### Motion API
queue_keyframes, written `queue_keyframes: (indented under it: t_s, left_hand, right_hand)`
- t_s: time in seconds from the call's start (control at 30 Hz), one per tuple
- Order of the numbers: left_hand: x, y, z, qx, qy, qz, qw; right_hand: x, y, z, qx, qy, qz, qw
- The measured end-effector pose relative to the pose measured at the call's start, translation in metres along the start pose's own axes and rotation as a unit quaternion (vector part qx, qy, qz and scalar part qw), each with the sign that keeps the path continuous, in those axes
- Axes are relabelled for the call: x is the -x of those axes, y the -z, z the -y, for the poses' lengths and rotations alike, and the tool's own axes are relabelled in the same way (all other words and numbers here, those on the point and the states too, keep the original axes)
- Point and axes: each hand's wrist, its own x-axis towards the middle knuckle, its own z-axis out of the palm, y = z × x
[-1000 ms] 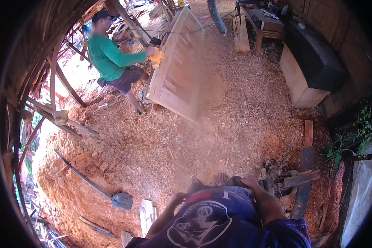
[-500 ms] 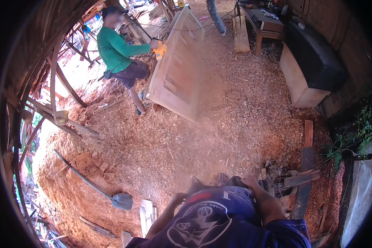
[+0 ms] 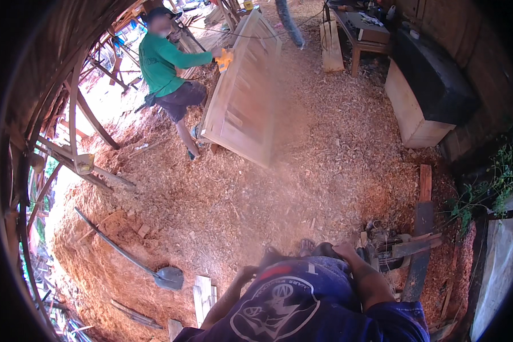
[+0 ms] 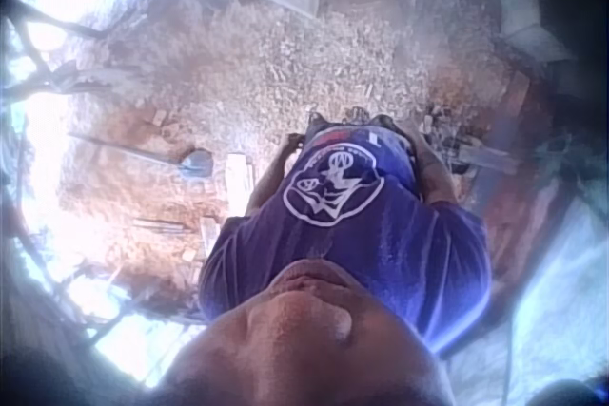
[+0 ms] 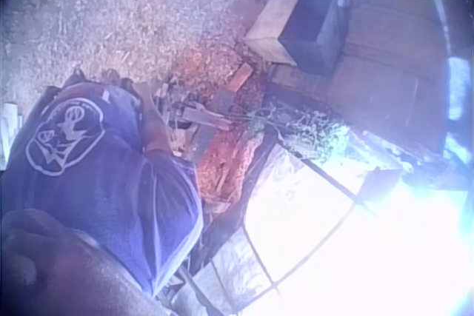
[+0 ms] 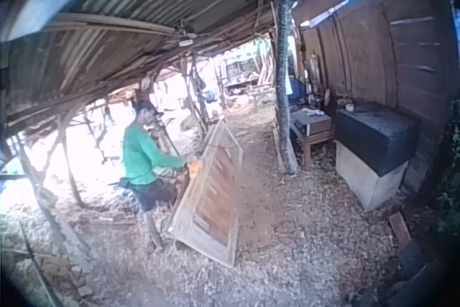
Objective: The person receives an electric planer from another worker, unplugs the power cord from an extension cord socket, and walks away while carrying the planer.
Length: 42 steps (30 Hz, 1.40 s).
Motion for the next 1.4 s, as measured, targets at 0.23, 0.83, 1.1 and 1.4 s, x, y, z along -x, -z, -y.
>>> queue_keyframes:
  t_s: [0.23, 0.83, 1.1, 1.4]
  left_hand:
    - [-0.001, 0.005, 0.008, 0.016, 0.046, 0.004, 0.999]
    - [0.002, 0.001, 0.006, 0.087, 0.081, -0.026, 0.993]
    - [0.0, 0.001, 0.013, 0.085, 0.077, -0.019, 0.993]
    - [-0.003, -0.002, 0.046, -0.007, -0.124, -0.021, 0.992]
  right_hand:
    - [-0.019, -0.015, -0.01, 0.048, 0.043, 0.003, 0.998]
    - [-0.029, -0.029, -0.029, 0.123, 0.085, 0.022, 0.988]
    - [-0.032, -0.034, -0.035, 0.117, 0.081, 0.03, 0.989]
    - [-0.033, -0.04, -0.037, 0.114, 0.092, 0.007, 0.989]
